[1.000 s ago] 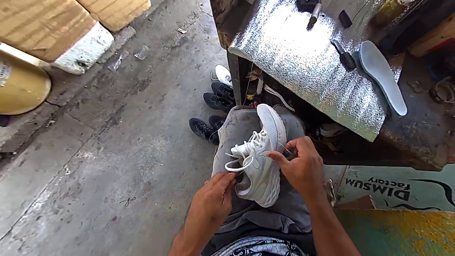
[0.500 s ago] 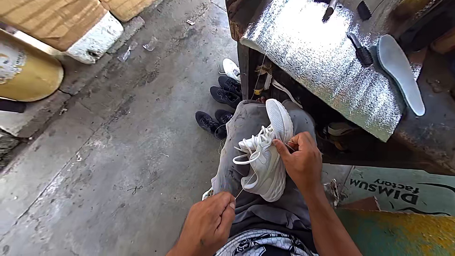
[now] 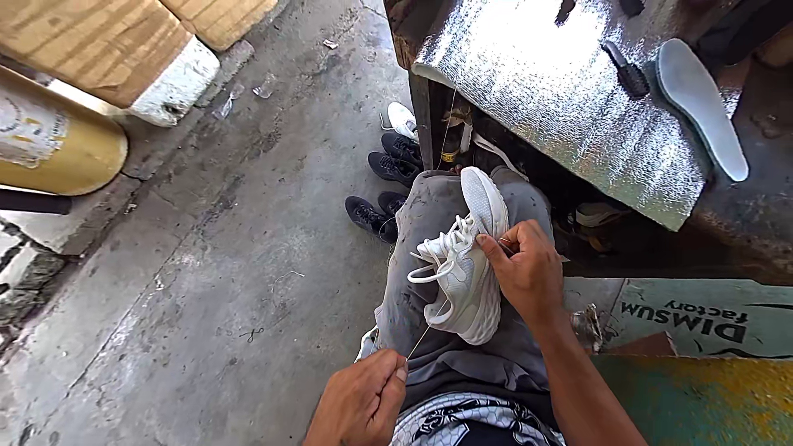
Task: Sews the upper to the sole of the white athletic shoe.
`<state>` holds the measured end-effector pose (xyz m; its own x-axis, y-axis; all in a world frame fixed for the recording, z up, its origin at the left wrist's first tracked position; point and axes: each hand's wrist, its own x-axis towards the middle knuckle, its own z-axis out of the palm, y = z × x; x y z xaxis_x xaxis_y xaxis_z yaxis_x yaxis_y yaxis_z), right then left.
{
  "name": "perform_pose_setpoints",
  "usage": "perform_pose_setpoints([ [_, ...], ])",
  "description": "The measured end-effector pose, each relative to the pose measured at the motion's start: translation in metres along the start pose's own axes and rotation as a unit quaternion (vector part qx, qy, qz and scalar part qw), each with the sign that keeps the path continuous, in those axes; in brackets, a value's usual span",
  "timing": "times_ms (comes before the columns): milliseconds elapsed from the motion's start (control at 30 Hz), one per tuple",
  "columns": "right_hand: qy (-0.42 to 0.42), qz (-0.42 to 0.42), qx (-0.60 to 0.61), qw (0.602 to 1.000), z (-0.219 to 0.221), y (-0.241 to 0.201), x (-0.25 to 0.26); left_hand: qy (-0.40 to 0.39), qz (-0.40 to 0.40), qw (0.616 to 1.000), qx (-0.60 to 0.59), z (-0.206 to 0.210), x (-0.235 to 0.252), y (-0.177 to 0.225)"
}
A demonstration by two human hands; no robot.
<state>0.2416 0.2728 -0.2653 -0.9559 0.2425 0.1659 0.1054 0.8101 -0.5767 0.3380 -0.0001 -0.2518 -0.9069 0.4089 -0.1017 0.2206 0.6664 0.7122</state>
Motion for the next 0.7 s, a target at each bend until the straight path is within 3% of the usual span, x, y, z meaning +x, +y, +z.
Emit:
perform_pose_setpoints([
  [200,-0.031,0.008,0.026,0.999,-0.004,0.005,0.007,0.014,0.009,1.000,-0.024,0.001,0.011,-0.005],
  [300,-0.114,0.031,0.121,0.986,-0.022,0.014,0.020,0.040,0.039,0.986,-0.158,0.002,0.047,-0.009],
  [367,-0.165,0.045,0.197,0.965,-0.032,0.020,0.025,-0.021,0.034,0.961,-0.274,0.004,0.076,-0.007],
  [500,-0.179,0.066,0.297,0.936,-0.033,0.029,0.029,-0.207,-0.077,0.848,-0.481,0.019,0.130,0.004],
  [600,-0.177,0.070,0.303,0.934,-0.033,0.029,0.031,-0.157,-0.178,0.844,-0.481,0.029,0.156,0.021],
  [700,-0.175,0.052,0.360,0.915,-0.042,0.036,0.032,-0.126,-0.201,0.833,-0.501,0.018,0.168,0.026],
])
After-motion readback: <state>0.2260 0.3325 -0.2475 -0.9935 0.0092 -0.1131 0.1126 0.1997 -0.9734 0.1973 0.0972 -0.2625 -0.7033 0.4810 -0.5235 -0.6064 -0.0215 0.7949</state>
